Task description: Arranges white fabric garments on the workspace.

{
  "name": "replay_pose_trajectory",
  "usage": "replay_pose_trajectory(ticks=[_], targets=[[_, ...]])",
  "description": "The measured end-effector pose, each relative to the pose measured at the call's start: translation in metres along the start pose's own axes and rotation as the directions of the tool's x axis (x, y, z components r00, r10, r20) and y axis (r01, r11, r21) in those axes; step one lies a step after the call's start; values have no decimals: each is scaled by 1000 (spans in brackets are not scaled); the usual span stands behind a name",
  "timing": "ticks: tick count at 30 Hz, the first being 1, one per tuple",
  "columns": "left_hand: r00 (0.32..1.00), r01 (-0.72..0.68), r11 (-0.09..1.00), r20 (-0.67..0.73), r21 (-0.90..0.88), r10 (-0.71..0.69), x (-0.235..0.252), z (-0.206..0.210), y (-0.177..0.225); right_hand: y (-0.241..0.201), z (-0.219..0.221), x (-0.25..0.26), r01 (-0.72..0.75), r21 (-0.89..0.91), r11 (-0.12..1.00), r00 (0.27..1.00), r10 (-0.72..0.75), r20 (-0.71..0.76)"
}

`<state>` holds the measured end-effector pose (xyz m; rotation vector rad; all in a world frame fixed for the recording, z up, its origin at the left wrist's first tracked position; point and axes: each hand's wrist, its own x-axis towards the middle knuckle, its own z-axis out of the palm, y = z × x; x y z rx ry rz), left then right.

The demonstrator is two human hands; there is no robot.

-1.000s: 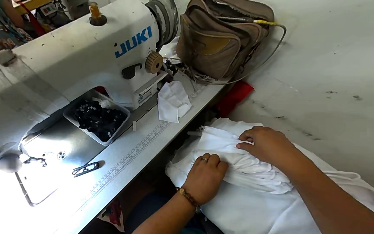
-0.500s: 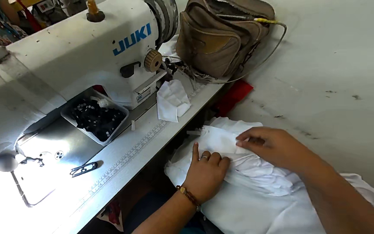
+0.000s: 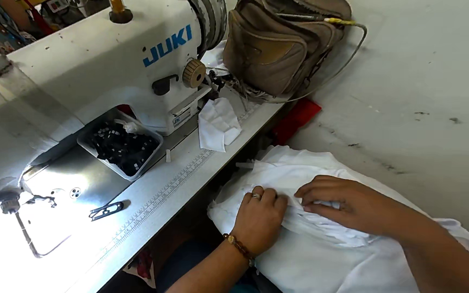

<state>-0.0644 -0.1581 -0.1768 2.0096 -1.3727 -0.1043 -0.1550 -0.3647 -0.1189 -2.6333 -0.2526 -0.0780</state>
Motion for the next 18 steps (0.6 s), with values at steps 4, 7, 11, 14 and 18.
replay_pose_trajectory(ticks=[4, 7, 11, 14, 18], targets=[[995, -69, 983, -57, 168, 79, -5, 4, -2, 9, -18, 15, -424, -99, 900, 905, 415, -96], [995, -74, 982, -58, 172, 85, -7, 3, -3, 26, -19, 25, -687, -204, 697, 719, 693, -54], [998, -58, 992, -33, 115, 62, -7, 4, -6, 26, -15, 23, -591, -162, 790, 807, 584, -90], [997, -64, 992, -41, 106, 68, -7, 5, -7, 20, -14, 14, -345, -152, 926, 937, 331, -112], [995, -86, 995, -46, 59, 89, -5, 2, -9, 7, -9, 3, -47, -165, 985, 994, 30, -107]])
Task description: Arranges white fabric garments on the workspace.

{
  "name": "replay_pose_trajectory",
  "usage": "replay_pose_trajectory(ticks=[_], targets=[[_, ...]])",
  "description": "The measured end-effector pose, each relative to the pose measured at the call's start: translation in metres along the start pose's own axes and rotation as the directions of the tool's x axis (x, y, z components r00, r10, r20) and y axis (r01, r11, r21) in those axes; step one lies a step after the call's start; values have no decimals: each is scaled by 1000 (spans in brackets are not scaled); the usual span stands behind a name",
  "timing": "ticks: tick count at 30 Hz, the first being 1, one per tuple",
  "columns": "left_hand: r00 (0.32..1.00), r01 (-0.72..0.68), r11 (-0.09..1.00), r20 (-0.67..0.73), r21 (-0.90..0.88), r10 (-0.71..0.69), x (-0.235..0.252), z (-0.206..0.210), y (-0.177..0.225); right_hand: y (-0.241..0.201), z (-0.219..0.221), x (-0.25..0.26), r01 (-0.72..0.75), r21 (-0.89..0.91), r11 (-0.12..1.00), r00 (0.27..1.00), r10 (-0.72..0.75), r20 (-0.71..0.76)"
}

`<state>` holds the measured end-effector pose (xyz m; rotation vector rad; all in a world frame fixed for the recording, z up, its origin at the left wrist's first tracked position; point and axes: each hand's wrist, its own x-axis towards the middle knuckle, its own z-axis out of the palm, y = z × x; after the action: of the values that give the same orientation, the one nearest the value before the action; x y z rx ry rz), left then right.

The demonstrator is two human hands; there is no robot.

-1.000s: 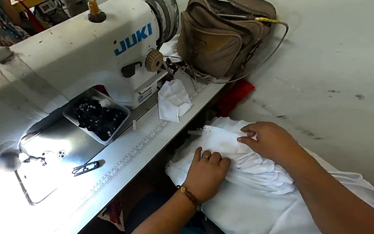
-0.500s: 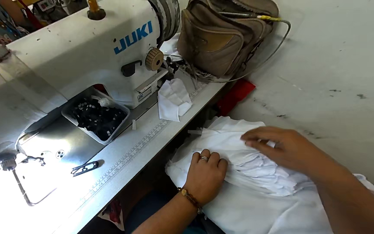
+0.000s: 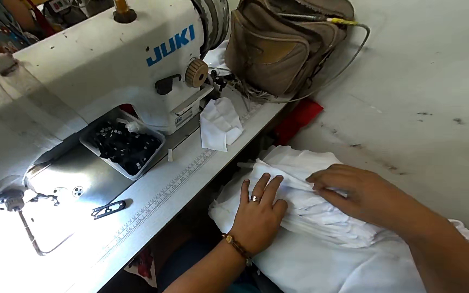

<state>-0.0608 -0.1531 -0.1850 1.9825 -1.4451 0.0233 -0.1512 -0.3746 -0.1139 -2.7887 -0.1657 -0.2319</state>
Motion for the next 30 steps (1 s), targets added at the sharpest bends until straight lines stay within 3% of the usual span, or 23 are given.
replay_pose_trajectory(ticks=[3, 6, 9, 12, 14, 15, 17, 18, 20, 21, 23, 25, 28, 30], targets=[[998, -45, 999, 45, -21, 46, 2, -3, 0, -9, 1, -15, 95, 50, 994, 995, -94, -18], [990, -60, 996, 127, -61, 68, 2, -2, -1, -13, -1, -24, 75, 149, 986, 996, -81, 32], [991, -80, 995, 102, -59, 86, 0, 0, -2, -14, -16, -10, -211, 167, 963, 977, 204, 55], [992, -100, 993, 76, -66, 105, -2, 0, -2, 0, -12, 19, -603, 48, 796, 797, 598, 88], [992, -88, 993, 85, -74, 94, -3, -2, -2, 16, -3, 31, -707, -29, 706, 687, 697, 206], [992, -87, 993, 87, -74, 93, -3, -3, -2, 19, 1, 33, -718, -37, 695, 668, 702, 246], [992, -87, 993, 87, -77, 93, -5, -3, -3, 17, 5, 32, -661, -7, 750, 727, 643, 241], [993, -85, 993, 70, -81, 91, -5, -2, -3, 16, 3, 27, -579, 38, 814, 802, 561, 203], [998, -64, 994, 8, -89, 65, -2, -4, -2, 12, -4, 15, -317, 151, 936, 947, 305, 98], [999, -41, 996, -18, -85, 39, 3, -7, -1, 7, -6, 11, -217, 159, 963, 976, 213, 38], [999, 26, 997, -30, -73, -28, 24, -22, 2, -6, -9, 1, -164, 115, 980, 984, 170, -45], [995, 95, 994, 8, -51, -95, 57, -34, 4, -21, -15, -13, -199, -23, 980, 971, 194, -138], [974, 193, 981, 118, -5, -191, 92, -35, 1, -48, -27, -47, -326, -154, 933, 915, 271, -298], [953, 280, 959, 129, -36, -274, 90, -28, -11, -60, -24, -75, -486, -155, 860, 852, 427, -303]])
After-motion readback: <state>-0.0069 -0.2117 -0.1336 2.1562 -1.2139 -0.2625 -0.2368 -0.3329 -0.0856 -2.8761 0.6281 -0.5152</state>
